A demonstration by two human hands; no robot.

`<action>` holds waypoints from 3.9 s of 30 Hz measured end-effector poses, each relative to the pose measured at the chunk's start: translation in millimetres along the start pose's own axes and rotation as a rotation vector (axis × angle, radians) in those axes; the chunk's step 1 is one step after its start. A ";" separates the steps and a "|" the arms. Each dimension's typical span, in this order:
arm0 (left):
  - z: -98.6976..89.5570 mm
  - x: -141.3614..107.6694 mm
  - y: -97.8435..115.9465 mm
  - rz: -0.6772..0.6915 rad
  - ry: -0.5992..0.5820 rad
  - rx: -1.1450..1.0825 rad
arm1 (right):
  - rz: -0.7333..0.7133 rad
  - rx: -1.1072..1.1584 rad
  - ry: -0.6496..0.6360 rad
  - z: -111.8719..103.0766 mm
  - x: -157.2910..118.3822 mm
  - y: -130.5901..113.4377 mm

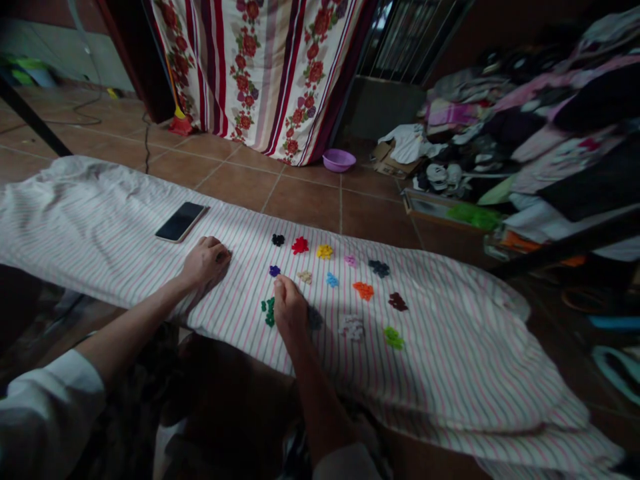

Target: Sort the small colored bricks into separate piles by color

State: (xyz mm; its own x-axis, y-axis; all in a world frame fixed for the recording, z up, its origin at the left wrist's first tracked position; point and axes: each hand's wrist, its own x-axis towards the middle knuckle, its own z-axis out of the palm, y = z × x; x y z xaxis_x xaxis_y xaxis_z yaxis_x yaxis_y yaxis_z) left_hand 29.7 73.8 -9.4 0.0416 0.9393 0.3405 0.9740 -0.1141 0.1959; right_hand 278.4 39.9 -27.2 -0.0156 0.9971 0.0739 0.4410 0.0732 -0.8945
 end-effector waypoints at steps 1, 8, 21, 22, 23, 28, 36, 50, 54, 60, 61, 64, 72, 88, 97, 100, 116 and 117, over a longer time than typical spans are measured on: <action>0.6 0.2 0.2 0.011 0.010 -0.006 | -0.005 -0.001 0.002 -0.1 0.2 0.5; -1.2 0.5 4.8 0.004 0.112 -0.076 | -0.048 -0.033 0.000 -1.8 0.2 1.2; 6.9 7.9 51.2 -0.044 0.161 -0.419 | -0.080 -0.213 -0.012 -9.4 -4.3 -13.9; 8.8 9.3 56.8 -0.028 0.150 -0.447 | -0.082 -0.217 -0.014 -10.4 -4.5 -15.0; 10.6 11.3 62.6 -0.009 0.136 -0.472 | -0.087 -0.223 -0.017 -11.2 -4.7 -15.8; 18.8 31.8 93.6 0.106 0.085 -0.524 | -0.127 -0.260 -0.032 -15.1 -6.8 -16.2; 32.6 86.5 155.4 0.280 -0.121 -0.429 | -0.129 -0.362 -0.094 -20.0 -7.1 -18.0; 61.1 125.1 211.2 0.473 -0.258 -0.130 | -0.120 -0.356 -0.154 -27.1 -8.0 -20.3; 66.0 123.3 223.4 0.508 -0.312 -0.064 | -0.103 -0.374 -0.174 -29.9 -7.0 -21.5; 71.4 117.5 229.2 0.483 -0.288 -0.012 | -0.083 -0.368 -0.171 -31.1 -5.3 -20.0; 71.6 117.1 228.9 0.477 -0.286 -0.008 | -0.081 -0.370 -0.169 -31.1 -5.2 -19.7; 70.7 117.0 227.5 0.454 -0.292 0.011 | -0.083 -0.373 -0.184 -32.0 -5.3 -20.4; 68.5 114.7 222.9 0.418 -0.315 0.000 | -0.076 -0.355 -0.187 -34.4 -5.8 -22.6; 19.2 52.7 135.2 0.278 -0.100 -0.313 | -0.176 -0.319 -0.139 -22.6 -1.1 -7.8; -2.6 -34.7 25.3 -0.177 -0.020 0.131 | -0.194 -0.220 -0.119 -16.0 -0.3 -4.3; 0.8 -40.6 5.8 -0.242 -0.171 0.212 | -0.172 -0.171 -0.090 -13.0 0.2 -1.4; -5.1 -49.5 -28.5 -0.096 -0.205 0.136 | -0.497 -0.276 0.025 5.6 -4.5 -25.2; -5.0 -48.9 -30.6 -0.092 -0.206 0.115 | -0.516 -0.291 0.022 10.7 -1.9 -30.4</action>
State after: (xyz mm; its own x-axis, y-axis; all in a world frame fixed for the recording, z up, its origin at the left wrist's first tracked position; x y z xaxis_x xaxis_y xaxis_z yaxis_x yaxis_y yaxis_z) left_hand -3.2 29.7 -27.4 -0.0151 0.9915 0.1294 0.9943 0.0011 0.1070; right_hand 255.4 36.0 -4.9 -0.2766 0.8332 0.4788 0.6094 0.5373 -0.5831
